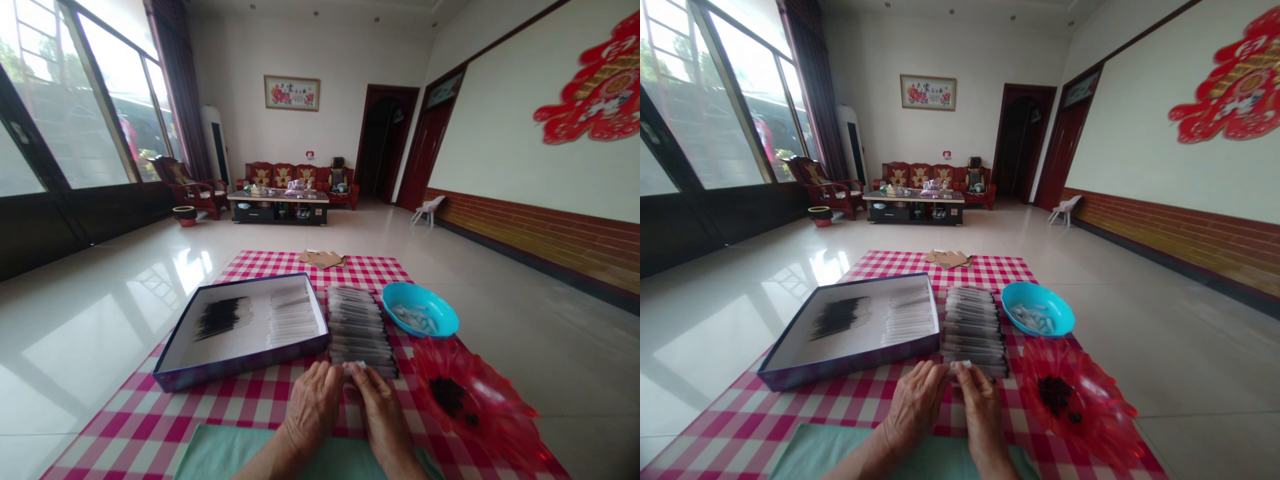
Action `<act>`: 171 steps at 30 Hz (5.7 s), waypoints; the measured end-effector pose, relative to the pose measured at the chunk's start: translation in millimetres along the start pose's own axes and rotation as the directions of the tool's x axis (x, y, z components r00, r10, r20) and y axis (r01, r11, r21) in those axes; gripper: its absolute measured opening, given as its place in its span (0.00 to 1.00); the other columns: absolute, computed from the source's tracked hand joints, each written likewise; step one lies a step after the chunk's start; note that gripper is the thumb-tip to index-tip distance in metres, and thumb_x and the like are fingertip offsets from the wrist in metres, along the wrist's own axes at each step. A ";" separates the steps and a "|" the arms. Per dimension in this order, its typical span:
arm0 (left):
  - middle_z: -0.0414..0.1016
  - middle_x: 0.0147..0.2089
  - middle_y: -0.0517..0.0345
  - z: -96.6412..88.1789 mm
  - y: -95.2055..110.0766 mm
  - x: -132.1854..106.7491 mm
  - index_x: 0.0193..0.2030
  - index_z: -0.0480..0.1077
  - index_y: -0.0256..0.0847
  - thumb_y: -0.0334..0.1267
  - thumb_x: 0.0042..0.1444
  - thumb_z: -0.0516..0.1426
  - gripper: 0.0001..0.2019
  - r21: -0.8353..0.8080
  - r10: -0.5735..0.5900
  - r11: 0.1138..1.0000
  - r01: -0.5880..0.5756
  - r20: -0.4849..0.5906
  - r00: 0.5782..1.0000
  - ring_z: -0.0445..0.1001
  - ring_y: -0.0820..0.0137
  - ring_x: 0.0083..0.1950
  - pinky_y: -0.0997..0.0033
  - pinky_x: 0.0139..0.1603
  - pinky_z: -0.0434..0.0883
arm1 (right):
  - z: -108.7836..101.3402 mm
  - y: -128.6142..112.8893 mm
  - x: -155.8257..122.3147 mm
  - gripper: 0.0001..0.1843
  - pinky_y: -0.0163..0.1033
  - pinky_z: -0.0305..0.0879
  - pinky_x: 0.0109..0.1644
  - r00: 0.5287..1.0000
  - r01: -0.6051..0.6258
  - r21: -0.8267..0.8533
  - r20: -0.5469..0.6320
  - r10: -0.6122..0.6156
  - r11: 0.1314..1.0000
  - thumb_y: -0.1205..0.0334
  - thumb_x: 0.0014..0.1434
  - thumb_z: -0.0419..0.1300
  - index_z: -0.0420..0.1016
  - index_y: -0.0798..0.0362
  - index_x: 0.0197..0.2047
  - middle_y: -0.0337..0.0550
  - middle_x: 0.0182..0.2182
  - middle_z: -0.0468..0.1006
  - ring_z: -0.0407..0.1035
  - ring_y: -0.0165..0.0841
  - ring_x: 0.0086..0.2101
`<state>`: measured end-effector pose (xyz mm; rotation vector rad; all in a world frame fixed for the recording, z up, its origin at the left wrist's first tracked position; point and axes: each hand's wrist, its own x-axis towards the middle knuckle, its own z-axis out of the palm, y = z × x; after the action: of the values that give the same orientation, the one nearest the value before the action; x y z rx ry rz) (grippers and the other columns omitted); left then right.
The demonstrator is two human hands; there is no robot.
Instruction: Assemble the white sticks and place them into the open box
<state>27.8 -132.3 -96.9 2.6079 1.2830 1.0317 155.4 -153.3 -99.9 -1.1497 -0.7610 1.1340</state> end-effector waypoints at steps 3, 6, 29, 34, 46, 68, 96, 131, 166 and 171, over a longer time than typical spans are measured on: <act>0.71 0.29 0.56 -2.6 4.4 6.2 0.33 0.67 0.40 0.35 0.63 0.46 0.11 -0.242 -0.096 0.964 0.111 0.073 0.993 0.68 0.71 0.30 0.73 0.30 0.59 | -0.8 -2.1 0.4 0.17 0.42 0.68 0.47 0.999 0.037 -0.009 -0.037 -0.037 0.999 0.49 0.49 0.64 0.80 0.51 0.37 0.44 0.37 0.81 0.73 0.41 0.41; 0.67 0.22 0.60 -5.3 4.5 15.8 0.27 0.66 0.39 0.43 0.59 0.52 0.13 -0.585 -0.259 0.717 0.378 0.280 0.924 0.64 0.76 0.23 0.75 0.24 0.57 | -4.7 -7.3 0.4 0.17 0.43 0.68 0.48 0.996 0.071 -0.104 -0.045 -0.076 0.992 0.48 0.51 0.63 0.80 0.51 0.38 0.45 0.37 0.81 0.73 0.42 0.43; 0.71 0.28 0.54 1.8 7.5 6.2 0.31 0.67 0.41 0.36 0.61 0.47 0.11 -0.284 -0.159 0.944 0.166 0.050 0.986 0.70 0.69 0.30 0.72 0.30 0.60 | -2.5 6.8 1.5 0.16 0.45 0.66 0.48 0.999 0.004 0.053 0.032 -0.006 0.999 0.50 0.51 0.64 0.78 0.53 0.38 0.44 0.34 0.81 0.74 0.41 0.39; 0.68 0.23 0.58 -2.7 4.9 11.8 0.27 0.65 0.40 0.47 0.59 0.50 0.15 -0.608 -0.260 0.691 0.389 0.293 0.920 0.66 0.74 0.22 0.74 0.24 0.59 | -9.8 -8.8 4.3 0.15 0.45 0.65 0.51 0.998 0.041 -0.014 -0.042 -0.042 0.999 0.50 0.48 0.65 0.79 0.51 0.36 0.43 0.35 0.82 0.73 0.42 0.42; 0.65 0.18 0.66 1.9 -19.3 14.7 0.27 0.61 0.38 0.55 0.47 0.60 0.20 -0.770 -0.207 -0.053 0.636 0.632 0.747 0.55 0.83 0.14 0.80 0.14 0.46 | -9.6 -11.0 2.9 0.14 0.46 0.68 0.47 0.990 0.111 0.120 0.071 -0.120 0.987 0.50 0.55 0.60 0.75 0.51 0.37 0.45 0.36 0.80 0.74 0.40 0.41; 0.66 0.20 0.65 7.5 -27.1 10.6 0.31 0.64 0.37 0.53 0.50 0.59 0.19 -0.786 -0.141 -0.154 0.598 0.617 0.774 0.55 0.83 0.15 0.80 0.16 0.45 | -91.3 -108.8 108.7 0.06 0.43 0.64 0.42 0.873 0.292 -0.829 0.028 -0.487 0.477 0.59 0.46 0.60 0.77 0.49 0.24 0.44 0.25 0.80 0.73 0.43 0.34; 0.71 0.28 0.58 -49.1 -29.3 42.9 0.40 0.73 0.35 0.46 0.54 0.56 0.15 -0.895 -0.178 0.204 0.397 0.364 0.914 0.67 0.75 0.27 0.76 0.28 0.63 | -7.6 18.6 2.7 0.12 0.36 0.71 0.36 0.731 0.655 -0.576 0.322 -0.601 0.489 0.58 0.63 0.50 0.73 0.51 0.41 0.44 0.32 0.78 0.74 0.35 0.34; 0.70 0.47 0.52 -25.4 -167.9 142.1 0.48 0.68 0.38 0.37 0.60 0.53 0.11 0.465 -0.361 0.873 0.147 0.413 0.836 0.71 0.66 0.46 0.62 0.45 0.70 | 1.1 32.4 5.6 0.13 0.32 0.66 0.32 0.715 0.673 -0.512 0.269 -0.645 0.533 0.58 0.64 0.47 0.72 0.49 0.37 0.40 0.26 0.74 0.71 0.32 0.27; 0.67 0.37 0.54 -7.8 -25.7 -2.6 0.32 0.68 0.43 0.34 0.57 0.52 0.05 0.013 -0.001 1.000 -0.002 0.232 0.973 0.66 0.66 0.40 0.70 0.37 0.65 | -15.6 1.3 -2.0 0.10 0.43 0.58 0.40 0.749 0.495 -0.869 0.423 -0.511 0.007 0.74 0.51 0.53 0.71 0.50 0.32 0.44 0.32 0.71 0.65 0.38 0.35; 0.68 0.35 0.53 -4.4 -27.9 -4.4 0.34 0.67 0.42 0.32 0.57 0.49 0.06 -0.059 -0.006 0.998 0.014 0.132 0.991 0.67 0.66 0.38 0.68 0.40 0.66 | -15.9 1.5 -0.5 0.11 0.42 0.58 0.38 0.675 0.541 -0.840 0.460 -0.577 -0.038 0.73 0.55 0.50 0.69 0.51 0.36 0.44 0.31 0.73 0.67 0.38 0.34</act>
<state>4.3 -118.3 -105.0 2.5738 1.2154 0.8664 169.3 -158.5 -105.7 -1.5520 -1.8692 -0.3006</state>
